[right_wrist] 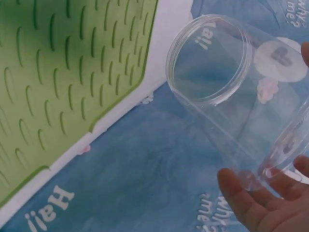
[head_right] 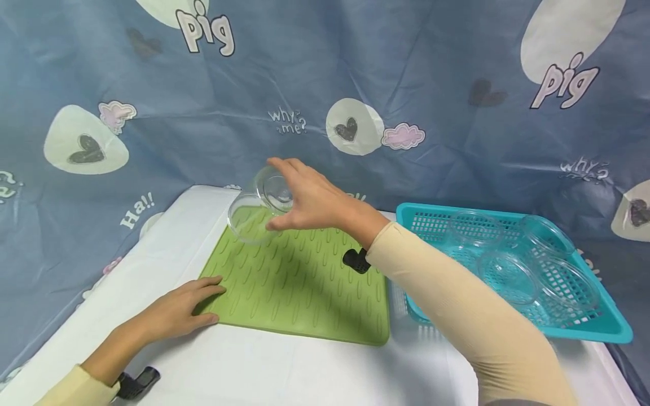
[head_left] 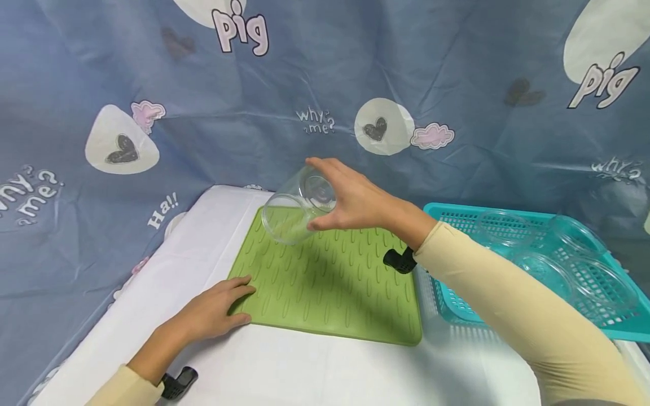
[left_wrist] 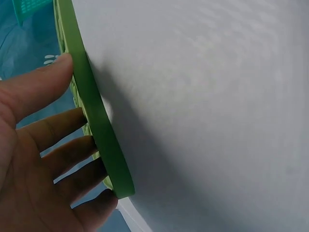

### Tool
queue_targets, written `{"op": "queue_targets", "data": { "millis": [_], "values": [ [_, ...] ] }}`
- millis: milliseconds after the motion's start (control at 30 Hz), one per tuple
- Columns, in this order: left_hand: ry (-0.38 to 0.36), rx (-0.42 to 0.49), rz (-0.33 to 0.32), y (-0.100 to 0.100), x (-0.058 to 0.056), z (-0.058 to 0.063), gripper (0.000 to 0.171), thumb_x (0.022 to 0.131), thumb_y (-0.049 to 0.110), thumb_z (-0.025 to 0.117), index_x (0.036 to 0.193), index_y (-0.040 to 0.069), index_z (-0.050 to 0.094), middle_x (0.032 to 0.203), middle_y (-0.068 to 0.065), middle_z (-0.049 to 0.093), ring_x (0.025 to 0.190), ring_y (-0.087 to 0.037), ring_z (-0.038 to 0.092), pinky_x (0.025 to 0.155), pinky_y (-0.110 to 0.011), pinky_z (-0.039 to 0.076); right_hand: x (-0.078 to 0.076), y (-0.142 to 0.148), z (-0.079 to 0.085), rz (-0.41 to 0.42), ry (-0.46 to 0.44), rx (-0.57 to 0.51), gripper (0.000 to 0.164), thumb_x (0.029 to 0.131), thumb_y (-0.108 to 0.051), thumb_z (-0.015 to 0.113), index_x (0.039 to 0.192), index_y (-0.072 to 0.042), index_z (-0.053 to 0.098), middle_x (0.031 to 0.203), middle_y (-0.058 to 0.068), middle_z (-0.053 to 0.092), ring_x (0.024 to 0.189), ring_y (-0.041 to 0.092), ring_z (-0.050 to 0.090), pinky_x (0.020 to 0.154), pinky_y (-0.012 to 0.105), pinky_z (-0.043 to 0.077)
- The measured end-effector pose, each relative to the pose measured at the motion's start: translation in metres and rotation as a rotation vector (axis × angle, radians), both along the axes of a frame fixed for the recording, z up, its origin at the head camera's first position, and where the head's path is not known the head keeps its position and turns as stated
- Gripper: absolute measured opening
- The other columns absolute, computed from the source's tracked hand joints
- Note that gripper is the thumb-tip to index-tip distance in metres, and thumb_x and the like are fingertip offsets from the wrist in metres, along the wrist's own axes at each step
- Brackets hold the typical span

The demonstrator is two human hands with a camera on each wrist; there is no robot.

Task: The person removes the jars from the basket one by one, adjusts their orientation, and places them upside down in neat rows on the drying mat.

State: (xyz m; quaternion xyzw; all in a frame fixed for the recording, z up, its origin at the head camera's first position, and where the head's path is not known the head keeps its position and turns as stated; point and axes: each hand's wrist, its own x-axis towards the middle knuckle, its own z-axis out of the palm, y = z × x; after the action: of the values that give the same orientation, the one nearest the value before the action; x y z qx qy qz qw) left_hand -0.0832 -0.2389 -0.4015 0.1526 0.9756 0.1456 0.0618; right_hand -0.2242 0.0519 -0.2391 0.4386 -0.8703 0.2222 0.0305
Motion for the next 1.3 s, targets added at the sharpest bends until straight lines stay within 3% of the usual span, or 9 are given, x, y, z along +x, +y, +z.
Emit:
{"op": "queue_targets", "data": {
  "millis": [267,533,700,833,967,1300],
  "values": [
    [0.007,0.019,0.007,-0.002,0.000,-0.001,0.055,0.087,0.030,0.075,0.134,0.005,0.060,0.149,-0.018,0.050,0.135,-0.043,0.048,0.109,-0.059,0.045,-0.009,-0.021,-0.014,-0.054,-0.042,0.018,0.113,0.070,-0.051,0.084,0.158,-0.016,0.022,0.162,0.007,0.032,0.145,0.026,0.039,0.119,0.047,0.039],
    [-0.036,0.017,0.000,0.000,0.000,0.002,0.056,0.088,0.031,0.073,0.136,0.006,0.059,0.151,-0.018,0.047,0.136,-0.044,0.047,0.109,-0.060,0.044,-0.016,-0.034,-0.025,-0.108,-0.081,0.015,0.109,0.074,-0.050,0.082,0.158,-0.015,0.022,0.162,0.008,0.030,0.148,0.029,0.035,0.122,0.049,0.034],
    [-0.073,0.002,0.000,0.001,-0.001,0.005,0.057,0.088,0.031,0.074,0.136,0.006,0.058,0.152,-0.020,0.045,0.136,-0.045,0.047,0.108,-0.061,0.045,-0.023,-0.043,-0.035,-0.158,-0.120,-0.032,0.107,0.074,-0.048,0.083,0.158,-0.020,0.022,0.156,0.014,0.034,0.142,0.030,0.041,0.117,0.049,0.041],
    [-0.066,-0.004,-0.004,0.001,-0.004,0.008,0.057,0.086,0.030,0.075,0.135,0.005,0.060,0.150,-0.022,0.047,0.135,-0.045,0.048,0.108,-0.061,0.045,-0.026,-0.052,-0.043,-0.197,-0.158,-0.068,0.110,0.072,-0.047,0.084,0.158,-0.020,0.022,0.158,0.013,0.034,0.143,0.030,0.040,0.118,0.051,0.039],
    [-0.058,-0.005,-0.005,0.001,-0.005,0.008,0.056,0.085,0.030,0.076,0.133,0.004,0.061,0.148,-0.022,0.049,0.134,-0.045,0.049,0.108,-0.060,0.045,-0.029,-0.059,-0.050,-0.203,-0.198,-0.079,0.110,0.071,-0.046,0.085,0.158,-0.019,0.023,0.161,0.010,0.031,0.145,0.031,0.038,0.120,0.053,0.036],
    [-0.085,-0.002,0.011,0.002,-0.004,0.009,0.056,0.086,0.029,0.076,0.134,0.004,0.060,0.150,-0.021,0.048,0.136,-0.045,0.047,0.110,-0.060,0.044,-0.034,-0.068,-0.059,-0.229,-0.253,-0.117,0.106,0.073,-0.046,0.083,0.158,-0.023,0.024,0.157,0.012,0.033,0.140,0.030,0.043,0.114,0.052,0.043]
  ]
}}
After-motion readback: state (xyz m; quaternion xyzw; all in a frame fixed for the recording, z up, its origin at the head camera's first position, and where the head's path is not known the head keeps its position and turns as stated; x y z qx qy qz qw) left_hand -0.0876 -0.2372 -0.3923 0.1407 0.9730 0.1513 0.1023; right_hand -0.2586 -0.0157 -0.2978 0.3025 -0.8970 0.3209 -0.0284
